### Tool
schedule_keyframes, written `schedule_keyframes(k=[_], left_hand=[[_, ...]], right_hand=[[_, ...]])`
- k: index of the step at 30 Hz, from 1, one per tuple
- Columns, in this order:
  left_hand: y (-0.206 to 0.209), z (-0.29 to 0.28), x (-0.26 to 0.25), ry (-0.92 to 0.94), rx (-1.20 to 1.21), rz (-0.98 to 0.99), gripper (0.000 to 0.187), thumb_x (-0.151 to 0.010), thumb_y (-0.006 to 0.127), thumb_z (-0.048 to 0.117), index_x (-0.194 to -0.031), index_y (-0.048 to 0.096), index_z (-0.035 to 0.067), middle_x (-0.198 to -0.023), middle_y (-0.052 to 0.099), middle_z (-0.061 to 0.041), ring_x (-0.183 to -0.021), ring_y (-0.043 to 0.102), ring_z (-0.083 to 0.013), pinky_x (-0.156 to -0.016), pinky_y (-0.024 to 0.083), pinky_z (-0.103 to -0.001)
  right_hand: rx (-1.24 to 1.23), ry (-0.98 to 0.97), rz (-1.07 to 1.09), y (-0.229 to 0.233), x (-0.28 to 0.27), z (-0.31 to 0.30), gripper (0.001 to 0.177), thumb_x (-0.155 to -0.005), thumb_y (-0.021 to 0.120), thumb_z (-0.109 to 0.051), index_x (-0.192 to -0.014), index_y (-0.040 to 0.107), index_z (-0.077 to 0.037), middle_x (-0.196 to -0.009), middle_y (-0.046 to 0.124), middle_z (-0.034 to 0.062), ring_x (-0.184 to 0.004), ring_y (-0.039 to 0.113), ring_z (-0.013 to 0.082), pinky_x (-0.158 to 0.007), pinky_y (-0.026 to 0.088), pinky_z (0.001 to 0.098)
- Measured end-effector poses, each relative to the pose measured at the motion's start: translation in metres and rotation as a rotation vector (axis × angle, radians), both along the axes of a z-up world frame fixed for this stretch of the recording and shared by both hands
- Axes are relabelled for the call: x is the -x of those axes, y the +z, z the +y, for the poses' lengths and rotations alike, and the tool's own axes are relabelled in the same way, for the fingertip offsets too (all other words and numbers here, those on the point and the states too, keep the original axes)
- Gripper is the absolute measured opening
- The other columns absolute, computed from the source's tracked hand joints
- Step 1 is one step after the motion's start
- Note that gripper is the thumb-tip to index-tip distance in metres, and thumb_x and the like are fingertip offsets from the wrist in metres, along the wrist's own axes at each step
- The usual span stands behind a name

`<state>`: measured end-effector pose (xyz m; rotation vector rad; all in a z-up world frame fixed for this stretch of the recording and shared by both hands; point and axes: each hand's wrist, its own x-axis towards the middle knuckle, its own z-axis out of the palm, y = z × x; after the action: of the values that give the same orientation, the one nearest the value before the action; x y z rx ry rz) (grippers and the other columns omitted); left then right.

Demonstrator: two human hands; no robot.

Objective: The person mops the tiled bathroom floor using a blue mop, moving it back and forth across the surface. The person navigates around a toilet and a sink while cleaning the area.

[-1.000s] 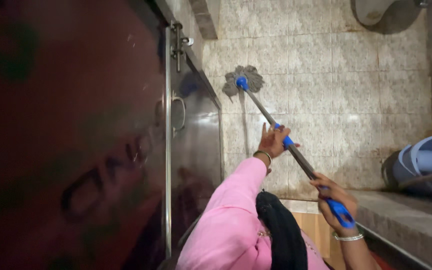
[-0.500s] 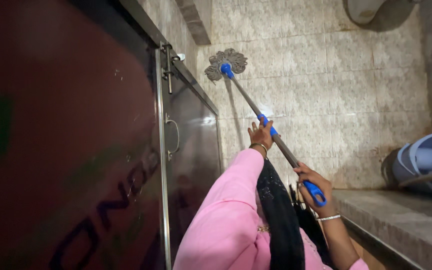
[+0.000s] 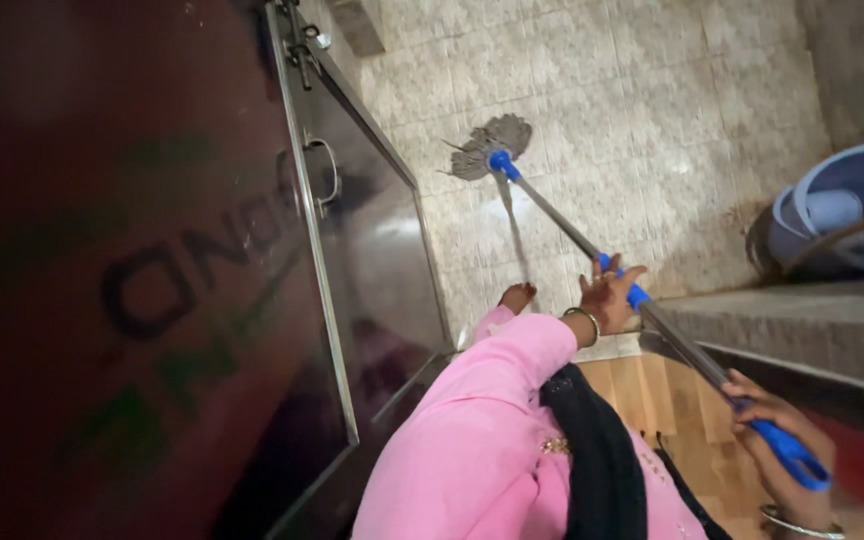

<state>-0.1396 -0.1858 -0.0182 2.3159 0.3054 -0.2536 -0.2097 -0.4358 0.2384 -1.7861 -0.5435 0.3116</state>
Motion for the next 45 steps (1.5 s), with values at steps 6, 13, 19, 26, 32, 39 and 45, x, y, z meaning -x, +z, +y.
schedule_keyframes(k=[6, 13, 19, 26, 32, 39, 45], left_hand=[[0.015, -0.024, -0.001, -0.16, 0.083, 0.08, 0.069, -0.077, 0.079, 0.046, -0.138, 0.051, 0.035, -0.167, 0.026, -0.013, -0.151, 0.016, -0.0531, -0.107, 0.027, -0.078], [0.014, 0.036, -0.057, -0.158, 0.103, -0.005, 0.046, -0.075, 0.081, 0.043, -0.115, 0.064, 0.027, -0.162, 0.038, -0.016, -0.15, 0.025, -0.052, -0.104, 0.037, -0.075], [0.017, 0.123, -0.138, -0.065, 0.003, 0.098, 0.055, -0.072, 0.083, 0.042, -0.12, 0.06, 0.031, -0.164, 0.032, -0.009, -0.152, 0.019, -0.0468, -0.103, 0.025, -0.083], [0.016, 0.197, -0.185, 0.048, -0.203, 0.402, 0.088, -0.08, 0.083, 0.045, -0.153, 0.034, 0.041, -0.172, 0.01, -0.007, -0.154, 0.014, -0.0474, -0.112, 0.018, -0.08], [0.01, 0.175, -0.157, 0.021, -0.14, 0.307, 0.089, -0.079, 0.084, 0.04, -0.154, 0.036, 0.038, -0.174, 0.006, -0.012, -0.154, 0.015, -0.05, -0.116, 0.016, -0.076], [0.017, 0.086, -0.093, -0.114, -0.018, 0.135, 0.095, -0.077, 0.083, 0.037, -0.156, 0.031, 0.029, -0.17, 0.01, -0.025, -0.153, 0.019, -0.049, -0.114, 0.028, -0.069], [0.024, 0.0, -0.03, -0.273, 0.054, -0.094, 0.101, -0.074, 0.086, 0.035, -0.157, 0.031, 0.02, -0.159, 0.024, -0.034, -0.152, 0.02, -0.0539, -0.122, 0.027, -0.058]], right_hand=[[-0.058, -0.175, -0.029, 0.004, 0.031, -0.011, 0.008, -0.093, 0.06, 0.007, -0.099, 0.064, 0.003, -0.12, 0.069, 0.0223, -0.13, 0.063, 0.0336, -0.125, 0.044, 0.0482], [-0.153, -0.2, -0.058, -0.014, -0.019, 0.043, 0.008, -0.094, 0.058, 0.005, -0.098, 0.064, 0.002, -0.12, 0.07, 0.0232, -0.131, 0.063, 0.0348, -0.123, 0.044, 0.0477], [-0.159, -0.125, -0.061, -0.042, -0.099, 0.132, 0.011, -0.093, 0.058, 0.004, -0.099, 0.065, -0.001, -0.126, 0.07, 0.0202, -0.138, 0.06, 0.0342, -0.123, 0.04, 0.0466], [-0.159, -0.048, -0.045, -0.074, -0.134, 0.209, 0.017, -0.088, 0.061, 0.008, -0.101, 0.067, -0.002, -0.133, 0.066, 0.0186, -0.141, 0.054, 0.0328, -0.118, 0.039, 0.0432], [-0.134, -0.076, -0.087, -0.077, -0.112, 0.183, 0.022, -0.083, 0.062, 0.01, -0.1, 0.068, -0.003, -0.131, 0.068, 0.0181, -0.138, 0.057, 0.0319, -0.116, 0.042, 0.0414], [-0.028, -0.234, -0.051, -0.031, -0.035, 0.096, 0.023, -0.082, 0.063, 0.012, -0.1, 0.068, -0.002, -0.128, 0.07, 0.0182, -0.134, 0.062, 0.0295, -0.114, 0.045, 0.0395], [0.015, -0.36, -0.077, 0.014, 0.045, 0.037, 0.022, -0.081, 0.063, 0.014, -0.099, 0.068, 0.002, -0.125, 0.07, 0.0194, -0.13, 0.065, 0.0302, -0.112, 0.048, 0.0392]])
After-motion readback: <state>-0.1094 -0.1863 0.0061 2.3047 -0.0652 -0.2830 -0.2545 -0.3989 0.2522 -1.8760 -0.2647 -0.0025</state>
